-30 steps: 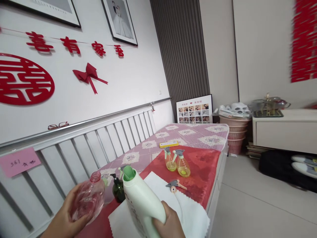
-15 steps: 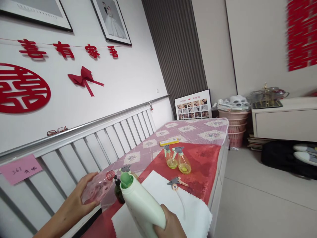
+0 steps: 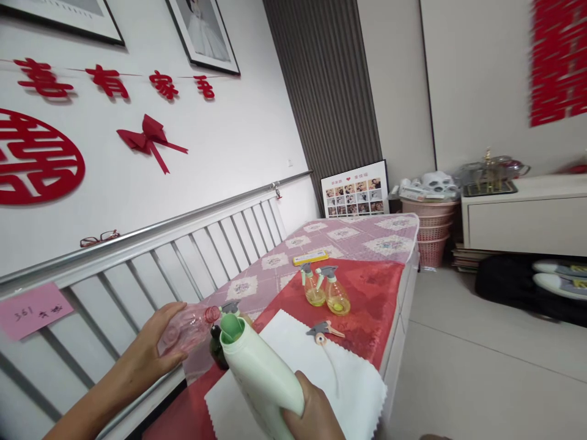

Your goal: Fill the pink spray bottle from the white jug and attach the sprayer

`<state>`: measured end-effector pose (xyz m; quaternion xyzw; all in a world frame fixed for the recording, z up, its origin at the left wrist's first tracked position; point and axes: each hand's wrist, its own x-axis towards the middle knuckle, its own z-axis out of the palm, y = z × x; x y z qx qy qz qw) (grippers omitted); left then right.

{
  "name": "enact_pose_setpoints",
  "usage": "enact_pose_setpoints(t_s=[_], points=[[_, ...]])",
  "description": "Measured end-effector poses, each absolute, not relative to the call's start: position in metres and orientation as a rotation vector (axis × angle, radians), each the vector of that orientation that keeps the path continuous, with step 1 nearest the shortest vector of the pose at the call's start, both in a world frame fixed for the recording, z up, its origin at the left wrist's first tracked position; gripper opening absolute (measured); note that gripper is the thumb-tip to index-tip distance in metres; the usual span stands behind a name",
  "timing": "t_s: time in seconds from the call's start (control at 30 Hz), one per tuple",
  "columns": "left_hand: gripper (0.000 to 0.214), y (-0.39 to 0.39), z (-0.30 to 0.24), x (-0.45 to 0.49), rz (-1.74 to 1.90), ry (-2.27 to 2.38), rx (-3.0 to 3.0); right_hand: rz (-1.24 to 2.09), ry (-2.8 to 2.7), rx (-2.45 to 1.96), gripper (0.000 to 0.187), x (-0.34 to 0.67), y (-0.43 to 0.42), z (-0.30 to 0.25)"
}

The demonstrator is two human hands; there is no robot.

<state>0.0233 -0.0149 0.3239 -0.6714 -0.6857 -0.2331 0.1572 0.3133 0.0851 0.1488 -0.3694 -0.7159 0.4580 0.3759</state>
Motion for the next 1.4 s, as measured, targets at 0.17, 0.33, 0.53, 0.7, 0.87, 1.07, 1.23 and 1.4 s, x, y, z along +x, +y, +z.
enact_pose_setpoints(t_s=[0.17, 0.33, 0.53, 0.7, 0.87, 1.07, 1.23, 1.4], points=[[0.068, -0.013, 0.326, 0.024, -0.614, -1.937, -1.903, 1.191, -1.81, -0.95, 0.012, 0.314, 0.084, 0.153], [0.067, -0.014, 0.332, 0.03, -0.539, -1.957, -1.903, 1.194, -1.808, -0.975, 0.01, 0.314, 0.083, 0.156], [0.066, -0.016, 0.338, 0.033, -0.47, -1.917, -1.916, 1.185, -1.812, -0.987, 0.01, 0.314, 0.082, 0.157], [0.067, -0.015, 0.338, 0.031, -0.402, -1.886, -1.913, 1.185, -1.809, -0.961, 0.011, 0.315, 0.083, 0.153], [0.067, -0.014, 0.338, 0.03, -0.361, -1.884, -1.892, 1.167, -1.814, -0.958, 0.011, 0.315, 0.083, 0.15], [0.067, -0.012, 0.343, 0.032, -0.326, -1.844, -1.883, 1.174, -1.793, -0.943, 0.01, 0.314, 0.083, 0.15], [0.065, -0.011, 0.348, 0.033, -0.291, -1.81, -1.883, 1.188, -1.794, -0.949, 0.011, 0.314, 0.084, 0.149], [0.064, -0.009, 0.35, 0.033, -0.273, -1.801, -1.89, 1.168, -1.817, -0.939, 0.015, 0.314, 0.086, 0.147]])
